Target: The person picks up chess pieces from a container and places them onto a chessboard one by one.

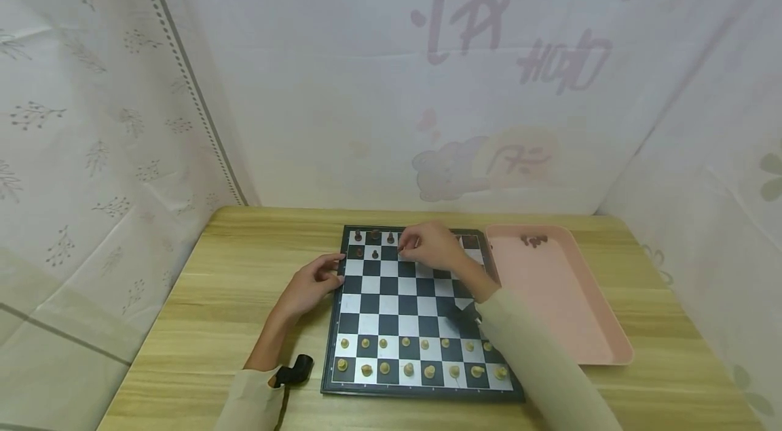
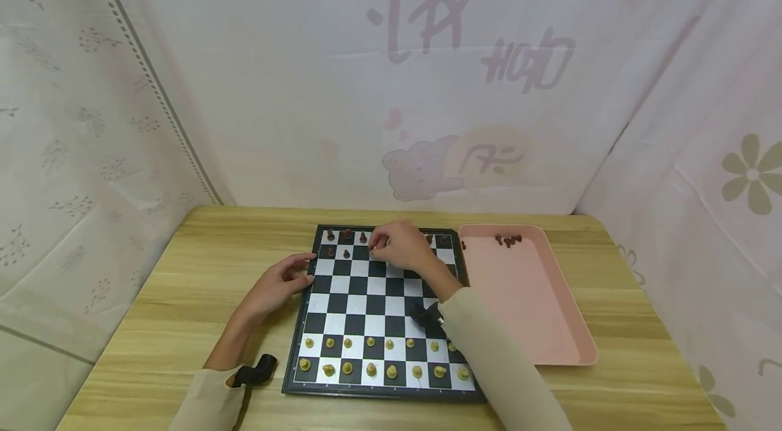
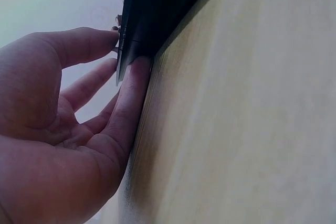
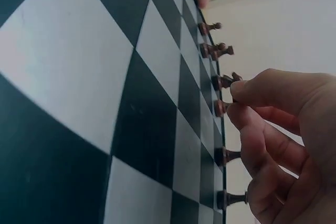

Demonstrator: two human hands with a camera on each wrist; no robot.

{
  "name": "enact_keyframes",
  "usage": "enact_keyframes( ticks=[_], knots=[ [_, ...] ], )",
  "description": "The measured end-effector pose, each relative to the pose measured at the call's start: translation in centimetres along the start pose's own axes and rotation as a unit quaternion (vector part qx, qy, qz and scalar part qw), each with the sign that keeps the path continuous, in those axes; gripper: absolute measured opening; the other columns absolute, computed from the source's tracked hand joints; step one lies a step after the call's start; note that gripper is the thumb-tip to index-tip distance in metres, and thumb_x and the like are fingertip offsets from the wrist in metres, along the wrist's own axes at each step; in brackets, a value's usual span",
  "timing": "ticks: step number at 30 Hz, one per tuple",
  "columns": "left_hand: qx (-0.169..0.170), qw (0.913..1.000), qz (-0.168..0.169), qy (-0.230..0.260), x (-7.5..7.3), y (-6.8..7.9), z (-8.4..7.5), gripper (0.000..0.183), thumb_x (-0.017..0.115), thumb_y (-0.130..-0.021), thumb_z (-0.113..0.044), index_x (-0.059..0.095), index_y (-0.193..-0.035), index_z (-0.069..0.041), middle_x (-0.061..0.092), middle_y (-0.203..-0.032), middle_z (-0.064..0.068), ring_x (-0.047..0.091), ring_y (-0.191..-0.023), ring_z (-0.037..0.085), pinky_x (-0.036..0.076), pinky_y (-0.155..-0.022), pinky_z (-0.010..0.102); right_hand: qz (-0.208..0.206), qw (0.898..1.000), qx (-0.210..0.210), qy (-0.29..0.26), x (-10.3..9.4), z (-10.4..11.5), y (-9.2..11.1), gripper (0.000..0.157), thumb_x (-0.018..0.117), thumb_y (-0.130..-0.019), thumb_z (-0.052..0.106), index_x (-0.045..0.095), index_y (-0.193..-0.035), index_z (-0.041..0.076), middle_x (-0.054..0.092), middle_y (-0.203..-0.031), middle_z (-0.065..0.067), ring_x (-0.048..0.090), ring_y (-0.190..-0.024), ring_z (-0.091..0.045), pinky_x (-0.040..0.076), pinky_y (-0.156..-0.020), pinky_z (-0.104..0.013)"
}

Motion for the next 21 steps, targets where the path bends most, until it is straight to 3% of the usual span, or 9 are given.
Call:
enact_keyframes(
  ticks=[7,21],
  knots=[
    [-0.004,1.0,0.0,0.007,0.0,0.0,0.0,0.047,0.074,-0.103,-0.01,0.068,-0.15,-0.014,0.07,-0.136,0.013,0.068,-0.104,0.024,0.052,-0.091,0.04,-0.005,0.999,-0.022,0.026,1.1,0.4,-0.7,0.006,0.085,-0.093,0.013,0.083,-0.096,0.017,0.073,-0.079,0.013,0.064,-0.073,-0.007,0.055,-0.074,-0.035],
    [-0.005,0.9999,-0.001,0.011,0.0,-0.1,0.1,0.048,0.074,-0.103,-0.01,0.068,-0.15,-0.014,0.07,-0.135,0.013,0.068,-0.104,0.024,0.052,-0.089,0.039,-0.011,0.999,-0.006,0.048,2.0,0.5,-1.1,0.009,0.088,-0.092,0.012,0.085,-0.098,0.018,0.07,-0.075,0.014,0.063,-0.071,-0.008,0.054,-0.074,-0.036]
  ],
)
Point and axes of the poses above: each hand's wrist, its own y-axis away from the middle knuckle, its own x-axis out of the palm, z = x × y, the point moved 7 cm from there along -y, towards the middle knuckle
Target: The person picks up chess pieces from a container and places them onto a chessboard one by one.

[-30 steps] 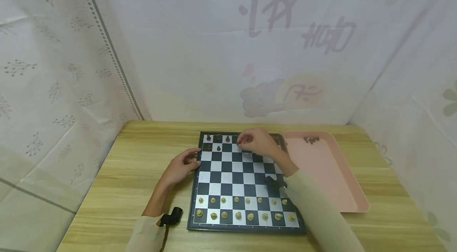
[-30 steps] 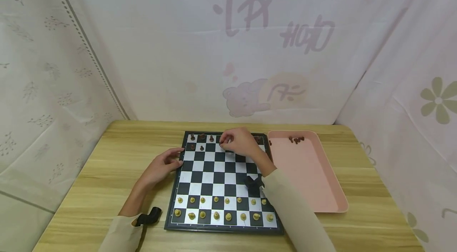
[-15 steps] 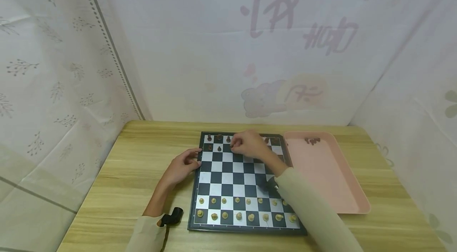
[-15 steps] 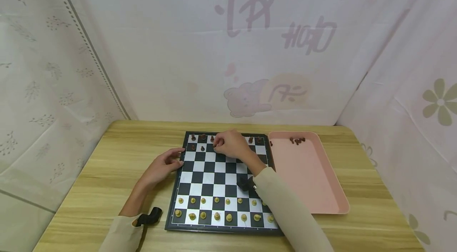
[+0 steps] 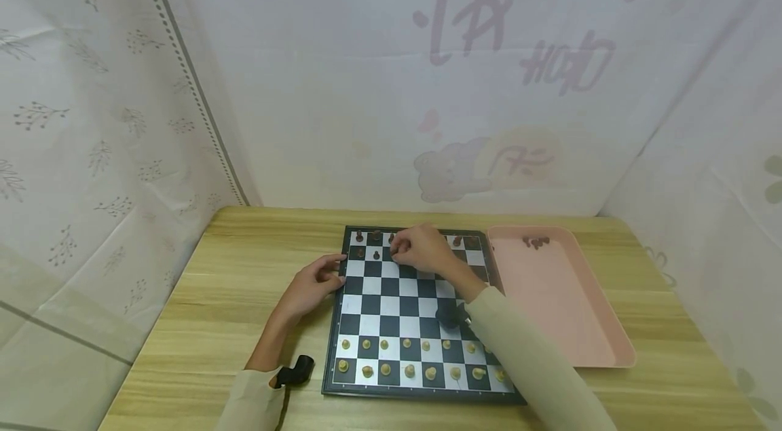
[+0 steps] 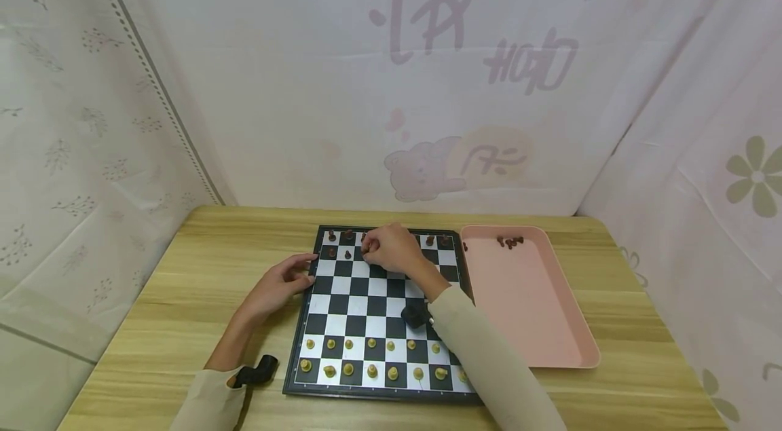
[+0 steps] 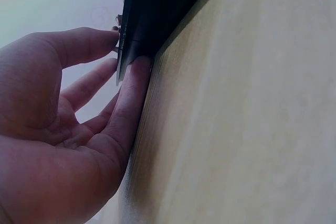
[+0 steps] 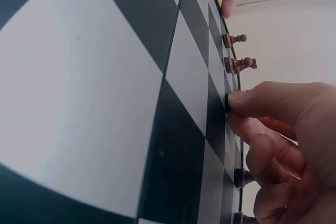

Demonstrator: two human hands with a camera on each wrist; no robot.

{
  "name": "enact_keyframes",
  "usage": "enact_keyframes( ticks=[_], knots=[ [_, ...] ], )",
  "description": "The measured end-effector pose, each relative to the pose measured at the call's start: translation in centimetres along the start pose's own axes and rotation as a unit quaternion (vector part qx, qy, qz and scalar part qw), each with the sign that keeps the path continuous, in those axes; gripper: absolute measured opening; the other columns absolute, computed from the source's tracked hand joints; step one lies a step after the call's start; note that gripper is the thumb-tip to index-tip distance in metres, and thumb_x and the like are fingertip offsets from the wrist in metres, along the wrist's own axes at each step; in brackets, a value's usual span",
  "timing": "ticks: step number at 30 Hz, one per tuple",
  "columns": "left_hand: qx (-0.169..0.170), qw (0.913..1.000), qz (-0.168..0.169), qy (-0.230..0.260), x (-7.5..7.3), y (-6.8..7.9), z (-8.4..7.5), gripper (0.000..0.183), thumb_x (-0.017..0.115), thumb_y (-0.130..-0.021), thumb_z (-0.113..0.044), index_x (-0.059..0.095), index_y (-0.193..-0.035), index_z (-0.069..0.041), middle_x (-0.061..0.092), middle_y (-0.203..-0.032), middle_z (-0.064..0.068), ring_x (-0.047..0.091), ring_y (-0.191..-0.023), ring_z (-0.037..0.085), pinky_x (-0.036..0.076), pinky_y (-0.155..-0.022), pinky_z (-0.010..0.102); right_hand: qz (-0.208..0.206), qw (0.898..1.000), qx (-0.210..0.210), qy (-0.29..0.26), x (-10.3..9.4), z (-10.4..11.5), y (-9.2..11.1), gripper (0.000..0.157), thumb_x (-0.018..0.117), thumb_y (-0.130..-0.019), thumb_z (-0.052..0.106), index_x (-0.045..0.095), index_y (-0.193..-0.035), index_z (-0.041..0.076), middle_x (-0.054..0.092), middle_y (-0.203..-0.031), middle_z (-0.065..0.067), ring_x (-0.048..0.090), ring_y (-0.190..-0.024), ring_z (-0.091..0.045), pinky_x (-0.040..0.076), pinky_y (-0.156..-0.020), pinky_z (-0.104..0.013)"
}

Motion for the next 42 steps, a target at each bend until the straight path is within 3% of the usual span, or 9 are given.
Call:
enact_keyframes(
  ticks=[7,14,23,30,35,42],
  knots=[
    [0.001,1.0,0.001,-0.005,0.1,0.1,-0.2,0.047,0.074,-0.103,-0.011,0.068,-0.15,-0.013,0.07,-0.135,0.013,0.068,-0.104,0.023,0.052,-0.091,0.041,-0.002,1.0,0.027,-0.009,-0.8,-1.0,0.7,0.013,0.088,-0.092,0.018,0.084,-0.105,0.018,0.071,-0.082,0.013,0.064,-0.074,-0.01,0.054,-0.072,-0.036],
    [-0.001,0.9999,-0.004,-0.011,-0.3,0.2,-0.2,0.047,0.074,-0.103,-0.012,0.068,-0.15,-0.013,0.07,-0.135,0.014,0.069,-0.105,0.024,0.053,-0.092,0.042,-0.039,0.997,0.054,-0.033,-3.9,-3.0,2.5,0.011,0.085,-0.095,0.023,0.083,-0.103,0.016,0.074,-0.087,0.007,0.067,-0.081,-0.015,0.055,-0.073,-0.038],
    [-0.001,1.0,0.002,-0.008,-0.1,0.2,-0.1,0.048,0.073,-0.104,-0.012,0.067,-0.151,-0.013,0.07,-0.136,0.014,0.069,-0.105,0.024,0.053,-0.093,0.043,-0.088,0.99,0.093,-0.064,-8.1,-8.8,6.0,0.007,0.08,-0.1,0.02,0.081,-0.103,0.014,0.077,-0.096,-0.001,0.068,-0.091,-0.024,0.054,-0.077,-0.041],
    [-0.005,0.9999,-0.002,-0.011,0.0,0.3,-0.2,0.048,0.073,-0.104,-0.011,0.067,-0.151,-0.013,0.069,-0.137,0.015,0.069,-0.105,0.025,0.053,-0.092,0.043,-0.113,0.986,0.117,-0.045,-10.5,-13.5,8.9,0.011,0.079,-0.103,0.02,0.081,-0.108,0.011,0.077,-0.101,-0.007,0.068,-0.095,-0.028,0.054,-0.082,-0.046],
    [-0.005,0.9999,-0.004,-0.016,-0.1,0.3,-0.3,0.048,0.073,-0.103,-0.011,0.067,-0.151,-0.013,0.07,-0.136,0.015,0.069,-0.105,0.025,0.053,-0.093,0.044,-0.128,0.982,0.129,-0.044,-10.8,-15.7,10.0,0.02,0.079,-0.103,0.023,0.081,-0.111,0.005,0.078,-0.105,-0.012,0.07,-0.098,-0.033,0.053,-0.084,-0.047],
    [-0.002,0.9999,-0.002,-0.017,0.0,0.3,-0.1,0.048,0.073,-0.104,-0.011,0.067,-0.151,-0.013,0.069,-0.137,0.014,0.069,-0.106,0.025,0.053,-0.094,0.044,-0.119,0.976,0.168,-0.075,-9.6,-17.8,10.6,0.025,0.08,-0.101,0.023,0.081,-0.11,-0.001,0.078,-0.109,-0.018,0.065,-0.095,-0.031,0.051,-0.078,-0.041]
  ],
)
Point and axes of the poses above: each hand's wrist, its own y-axis away from the middle knuckle, its own x-axis out of the palm, z = x × y, the point moved 7 cm from there along -y, towards the middle knuckle
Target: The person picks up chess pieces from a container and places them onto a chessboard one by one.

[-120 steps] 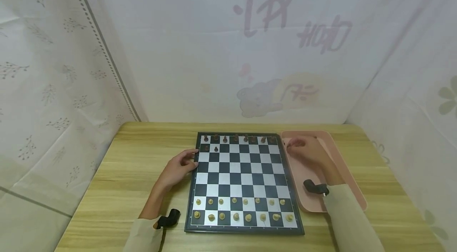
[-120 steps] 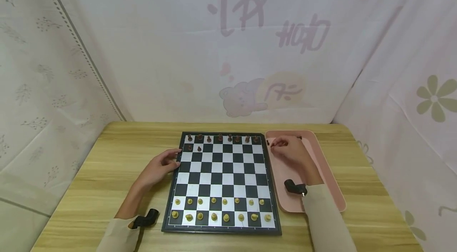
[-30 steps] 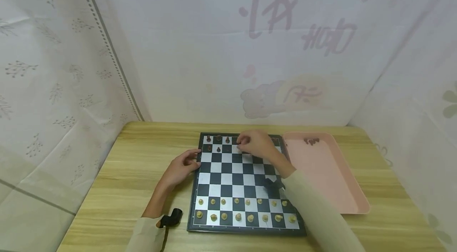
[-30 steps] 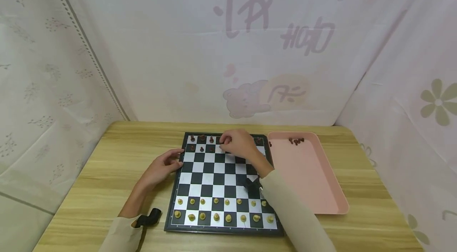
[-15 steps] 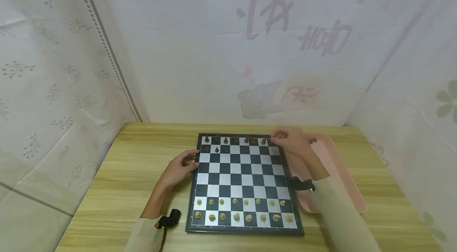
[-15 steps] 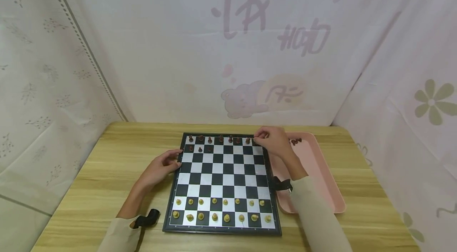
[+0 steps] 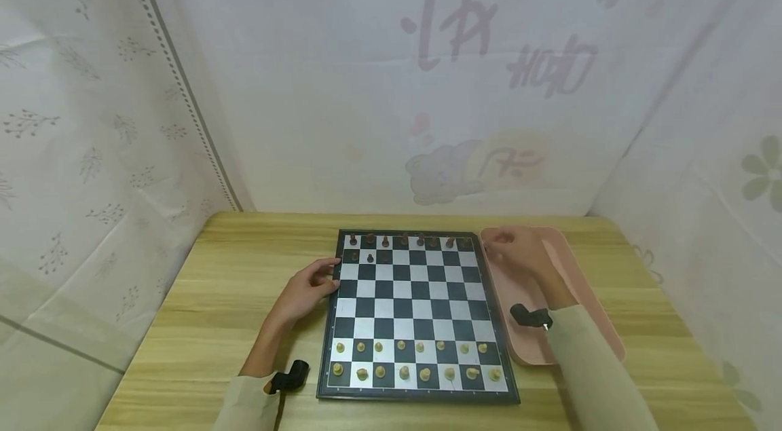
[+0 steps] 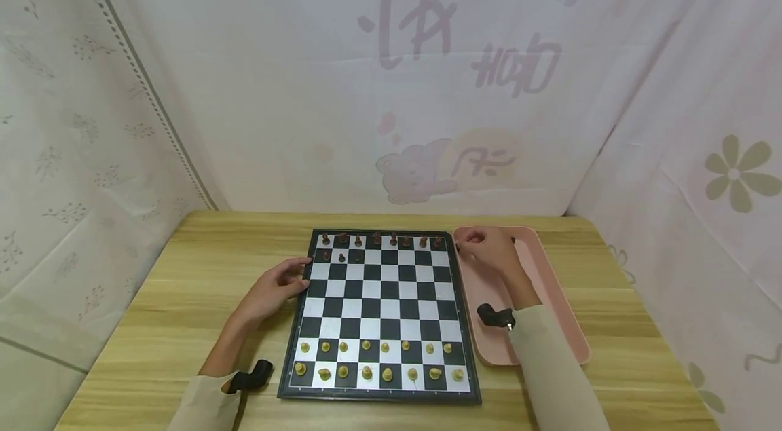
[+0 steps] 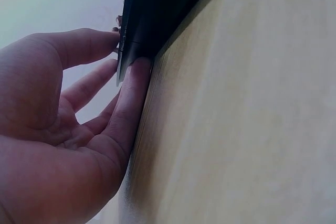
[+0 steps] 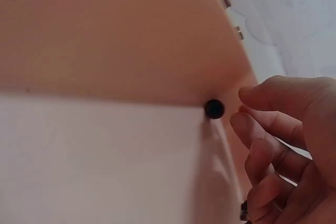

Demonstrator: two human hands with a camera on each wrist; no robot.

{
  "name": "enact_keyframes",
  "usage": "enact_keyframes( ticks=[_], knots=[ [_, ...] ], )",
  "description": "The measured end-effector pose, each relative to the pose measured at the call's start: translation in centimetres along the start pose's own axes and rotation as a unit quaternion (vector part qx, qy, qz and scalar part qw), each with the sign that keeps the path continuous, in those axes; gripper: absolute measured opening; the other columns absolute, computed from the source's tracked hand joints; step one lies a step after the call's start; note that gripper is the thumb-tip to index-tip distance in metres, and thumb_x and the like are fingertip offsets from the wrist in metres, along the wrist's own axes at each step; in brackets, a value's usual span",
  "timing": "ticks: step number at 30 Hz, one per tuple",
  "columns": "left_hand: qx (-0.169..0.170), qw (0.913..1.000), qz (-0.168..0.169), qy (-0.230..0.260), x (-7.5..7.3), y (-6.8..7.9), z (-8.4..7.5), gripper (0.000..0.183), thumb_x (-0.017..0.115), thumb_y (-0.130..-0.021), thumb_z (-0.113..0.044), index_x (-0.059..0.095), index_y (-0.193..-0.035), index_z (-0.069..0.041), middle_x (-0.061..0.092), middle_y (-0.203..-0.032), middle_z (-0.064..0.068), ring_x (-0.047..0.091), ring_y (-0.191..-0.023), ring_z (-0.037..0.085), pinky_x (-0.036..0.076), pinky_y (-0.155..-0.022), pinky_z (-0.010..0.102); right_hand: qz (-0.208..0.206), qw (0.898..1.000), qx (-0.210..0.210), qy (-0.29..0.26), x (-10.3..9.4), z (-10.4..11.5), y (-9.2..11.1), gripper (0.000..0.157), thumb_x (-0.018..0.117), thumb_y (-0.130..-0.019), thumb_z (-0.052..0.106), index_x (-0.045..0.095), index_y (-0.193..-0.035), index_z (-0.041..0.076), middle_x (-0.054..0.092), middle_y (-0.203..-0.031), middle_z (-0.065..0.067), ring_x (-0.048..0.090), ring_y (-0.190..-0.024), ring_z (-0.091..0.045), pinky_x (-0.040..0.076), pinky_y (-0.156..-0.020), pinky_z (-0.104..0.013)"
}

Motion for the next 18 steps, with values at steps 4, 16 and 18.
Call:
enact_keyframes(
  ticks=[4,16,18],
  knots=[
    [0.002,1.0,0.001,0.002,0.0,0.0,0.0,0.048,0.073,-0.104,-0.011,0.067,-0.151,-0.013,0.069,-0.137,0.014,0.069,-0.105,0.024,0.054,-0.093,0.044,-0.003,1.0,0.011,-0.007,0.5,-0.9,-0.1,0.023,0.081,-0.101,0.021,0.082,-0.111,0.0,0.078,-0.117,-0.02,0.066,-0.105,-0.035,0.05,-0.086,-0.043],
    [0.003,1.0,0.0,0.008,0.1,-0.2,0.2,0.048,0.073,-0.104,-0.01,0.067,-0.151,-0.013,0.069,-0.136,0.014,0.069,-0.104,0.024,0.053,-0.09,0.04,-0.01,1.0,-0.011,-0.009,0.9,-1.4,-0.3,0.016,0.082,-0.099,0.013,0.084,-0.107,-0.001,0.078,-0.122,-0.023,0.068,-0.121,-0.045,0.05,-0.102,-0.055],
    [0.005,0.9999,-0.001,0.011,0.1,-0.3,0.3,0.048,0.074,-0.103,-0.01,0.067,-0.151,-0.012,0.07,-0.135,0.014,0.07,-0.104,0.023,0.052,-0.089,0.039,-0.011,1.0,-0.008,-0.016,0.9,-1.4,-0.3,0.015,0.083,-0.098,0.012,0.084,-0.106,0.0,0.078,-0.122,-0.023,0.068,-0.122,-0.045,0.049,-0.103,-0.054]
  ],
)
Point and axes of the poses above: each hand's wrist, its own y-axis away from the middle knuckle, its own x-axis out of the palm, z = x × y, the point moved 7 cm from there along -y, towards the middle knuckle
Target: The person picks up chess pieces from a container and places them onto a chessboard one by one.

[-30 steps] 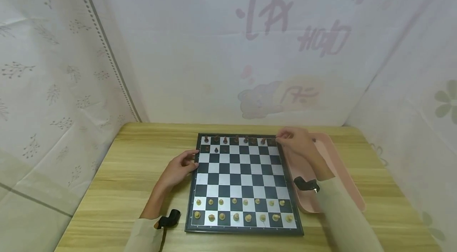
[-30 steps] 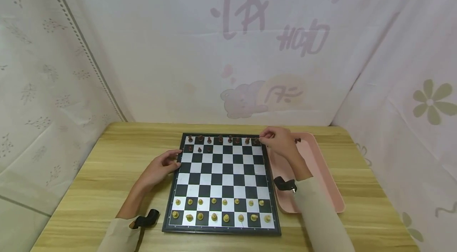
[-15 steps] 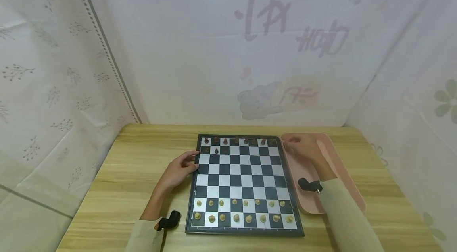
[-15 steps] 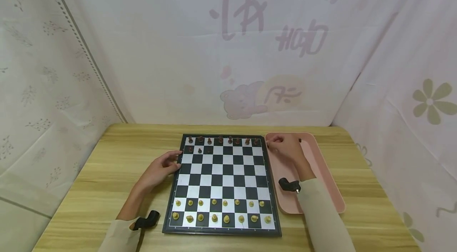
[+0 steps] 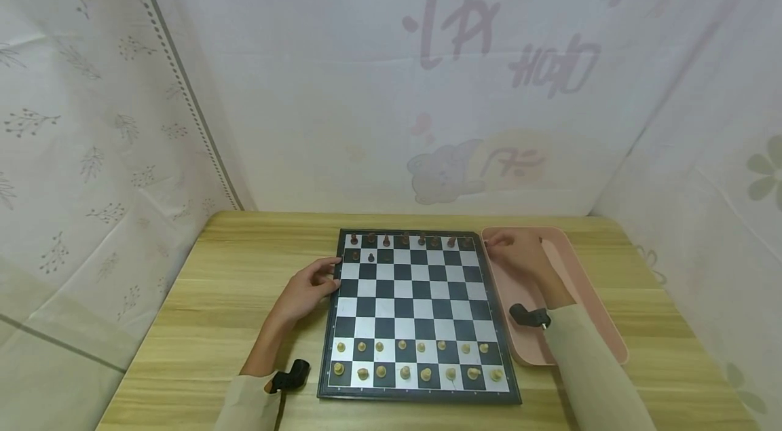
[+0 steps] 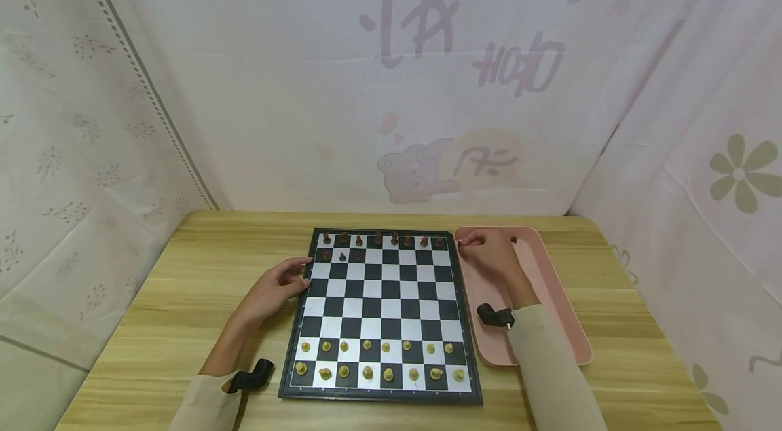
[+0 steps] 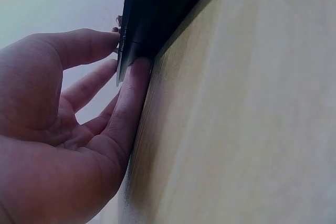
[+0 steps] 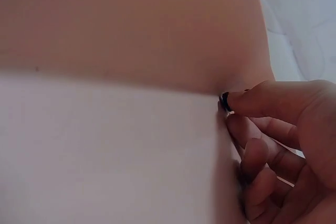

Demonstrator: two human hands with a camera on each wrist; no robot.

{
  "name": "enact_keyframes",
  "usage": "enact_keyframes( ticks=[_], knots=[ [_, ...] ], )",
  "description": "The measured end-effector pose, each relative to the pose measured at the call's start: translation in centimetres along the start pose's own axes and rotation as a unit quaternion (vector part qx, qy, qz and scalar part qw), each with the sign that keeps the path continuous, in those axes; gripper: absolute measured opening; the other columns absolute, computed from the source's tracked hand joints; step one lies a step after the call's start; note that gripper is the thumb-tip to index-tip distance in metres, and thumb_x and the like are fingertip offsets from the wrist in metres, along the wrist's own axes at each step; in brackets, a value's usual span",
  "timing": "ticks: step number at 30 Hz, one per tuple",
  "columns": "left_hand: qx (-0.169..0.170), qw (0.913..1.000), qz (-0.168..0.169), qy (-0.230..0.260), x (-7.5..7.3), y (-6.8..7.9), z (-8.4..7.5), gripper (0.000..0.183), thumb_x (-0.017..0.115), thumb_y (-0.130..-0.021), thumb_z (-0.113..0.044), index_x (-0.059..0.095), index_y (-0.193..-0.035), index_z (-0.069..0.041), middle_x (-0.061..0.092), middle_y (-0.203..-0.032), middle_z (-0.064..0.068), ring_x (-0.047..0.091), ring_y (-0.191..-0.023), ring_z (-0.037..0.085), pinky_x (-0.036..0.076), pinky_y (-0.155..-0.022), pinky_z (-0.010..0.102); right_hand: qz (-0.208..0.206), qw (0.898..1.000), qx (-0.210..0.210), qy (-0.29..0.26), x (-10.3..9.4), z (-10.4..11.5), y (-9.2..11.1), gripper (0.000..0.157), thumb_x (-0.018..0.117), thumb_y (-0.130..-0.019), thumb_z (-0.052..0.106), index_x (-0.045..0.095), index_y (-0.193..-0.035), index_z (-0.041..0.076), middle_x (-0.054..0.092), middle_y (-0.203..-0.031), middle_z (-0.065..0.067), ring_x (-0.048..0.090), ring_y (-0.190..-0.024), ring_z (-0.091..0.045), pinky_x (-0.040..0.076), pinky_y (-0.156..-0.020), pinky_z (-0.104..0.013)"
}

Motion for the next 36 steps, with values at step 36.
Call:
enact_keyframes(
  ticks=[36],
  knots=[
    [0.011,0.9999,0.0,0.003,-0.2,0.3,-0.5,0.048,0.075,-0.102,-0.01,0.068,-0.149,-0.009,0.07,-0.134,0.015,0.069,-0.103,0.023,0.053,-0.086,0.038,0.038,0.999,0.032,-0.023,-1.6,1.5,0.7,0.026,0.083,-0.1,0.02,0.078,-0.118,0.001,0.077,-0.111,-0.016,0.068,-0.085,-0.026,0.055,-0.073,-0.038]
  ],
)
Point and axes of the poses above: each hand's wrist, its own y-axis away from the middle knuckle, its own x-axis out of the palm, z = x × y, the point moved 7 cm from there along -y, towards the middle knuckle
